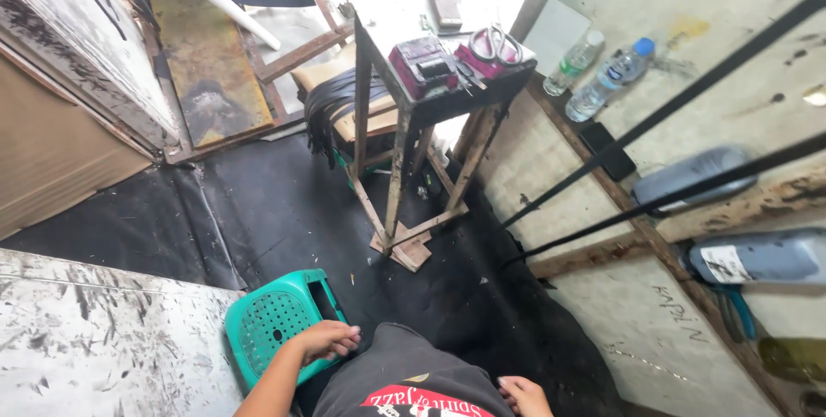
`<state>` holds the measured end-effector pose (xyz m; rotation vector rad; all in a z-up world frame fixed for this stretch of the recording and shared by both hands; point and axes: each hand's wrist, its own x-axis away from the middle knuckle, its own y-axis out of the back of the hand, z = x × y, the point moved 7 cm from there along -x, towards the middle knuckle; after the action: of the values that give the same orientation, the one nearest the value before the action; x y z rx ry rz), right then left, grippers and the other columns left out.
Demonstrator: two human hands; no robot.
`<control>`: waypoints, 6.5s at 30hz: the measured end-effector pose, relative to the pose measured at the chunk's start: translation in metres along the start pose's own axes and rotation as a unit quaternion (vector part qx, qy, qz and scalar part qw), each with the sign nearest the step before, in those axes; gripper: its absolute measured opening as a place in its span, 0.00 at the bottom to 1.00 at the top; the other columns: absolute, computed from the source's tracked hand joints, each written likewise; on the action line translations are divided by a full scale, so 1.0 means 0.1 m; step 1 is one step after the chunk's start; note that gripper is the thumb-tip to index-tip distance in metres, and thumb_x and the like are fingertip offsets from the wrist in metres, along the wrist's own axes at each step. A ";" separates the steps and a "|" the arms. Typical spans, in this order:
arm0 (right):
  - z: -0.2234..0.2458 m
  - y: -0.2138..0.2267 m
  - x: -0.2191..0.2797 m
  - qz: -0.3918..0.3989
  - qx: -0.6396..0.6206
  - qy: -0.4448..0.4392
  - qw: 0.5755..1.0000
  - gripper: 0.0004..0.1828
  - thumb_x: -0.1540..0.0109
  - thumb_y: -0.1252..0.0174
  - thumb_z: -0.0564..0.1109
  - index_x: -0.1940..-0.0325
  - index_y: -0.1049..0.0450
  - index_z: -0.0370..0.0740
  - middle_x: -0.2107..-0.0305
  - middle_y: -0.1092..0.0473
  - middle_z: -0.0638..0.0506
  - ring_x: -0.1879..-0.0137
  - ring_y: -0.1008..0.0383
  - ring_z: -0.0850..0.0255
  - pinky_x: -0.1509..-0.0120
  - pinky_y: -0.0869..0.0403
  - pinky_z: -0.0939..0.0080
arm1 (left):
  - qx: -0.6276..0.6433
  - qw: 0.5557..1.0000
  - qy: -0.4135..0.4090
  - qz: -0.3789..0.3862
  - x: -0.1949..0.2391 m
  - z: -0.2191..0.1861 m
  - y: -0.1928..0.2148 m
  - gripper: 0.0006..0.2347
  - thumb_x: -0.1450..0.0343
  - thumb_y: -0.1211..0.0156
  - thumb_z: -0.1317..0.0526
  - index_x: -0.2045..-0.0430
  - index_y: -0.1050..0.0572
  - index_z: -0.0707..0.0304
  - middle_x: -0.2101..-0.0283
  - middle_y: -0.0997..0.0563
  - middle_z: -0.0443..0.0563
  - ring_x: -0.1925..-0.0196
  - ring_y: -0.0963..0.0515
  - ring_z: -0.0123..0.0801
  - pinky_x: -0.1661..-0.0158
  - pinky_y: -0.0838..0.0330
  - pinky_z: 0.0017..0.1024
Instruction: Applying edge paint to leather strips and hanging them on a line to dry
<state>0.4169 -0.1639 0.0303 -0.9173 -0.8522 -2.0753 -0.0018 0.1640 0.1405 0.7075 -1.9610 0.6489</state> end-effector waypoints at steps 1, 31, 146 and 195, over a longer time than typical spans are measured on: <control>0.52 -0.15 0.29 0.001 0.001 -0.001 1.000 0.15 0.40 0.32 0.44 0.54 0.13 0.30 0.71 0.21 0.39 0.74 0.30 0.58 0.73 0.37 0.65 | 0.002 1.000 0.001 -0.001 -0.08 -0.03 0.03 0.18 0.30 0.36 0.47 0.61 0.16 0.65 0.65 0.15 0.49 0.69 0.23 0.24 0.75 0.42 0.19; 2.85 -1.34 -0.64 0.256 -0.063 -0.107 0.959 0.07 0.34 0.40 0.44 0.62 0.24 0.38 0.70 0.25 0.45 0.64 0.22 0.52 0.58 0.26 0.55 | 0.161 0.982 0.098 -0.028 -0.93 -0.74 1.03 0.25 0.35 0.31 0.55 0.43 0.21 0.63 0.31 0.25 0.53 0.29 0.31 0.41 0.34 0.37 0.38; 3.50 -2.01 1.56 0.118 0.026 0.052 0.991 0.19 0.36 0.38 0.48 0.78 0.28 0.35 0.79 0.26 0.46 0.68 0.25 0.58 0.60 0.28 0.59 | 0.336 0.815 -0.437 -0.178 0.36 -5.67 3.38 0.03 0.26 0.40 0.64 0.64 0.21 0.60 0.63 0.14 0.52 0.69 0.13 0.31 0.71 0.18 0.25; 6.06 -2.20 3.33 -0.506 0.169 0.714 0.454 0.18 0.35 0.36 0.47 0.50 0.29 0.30 0.56 0.27 0.37 0.50 0.21 0.44 0.45 0.15 0.43 | -0.324 0.699 -0.532 0.352 1.19 -4.54 0.57 0.10 0.24 0.43 0.56 0.59 0.18 0.60 0.67 0.19 0.44 0.67 0.22 0.27 0.63 0.29 0.26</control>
<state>0.2785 0.3149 0.5581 1.9411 -0.6509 -2.2518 0.1741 0.4887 0.4353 -0.2990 -3.3243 -0.2151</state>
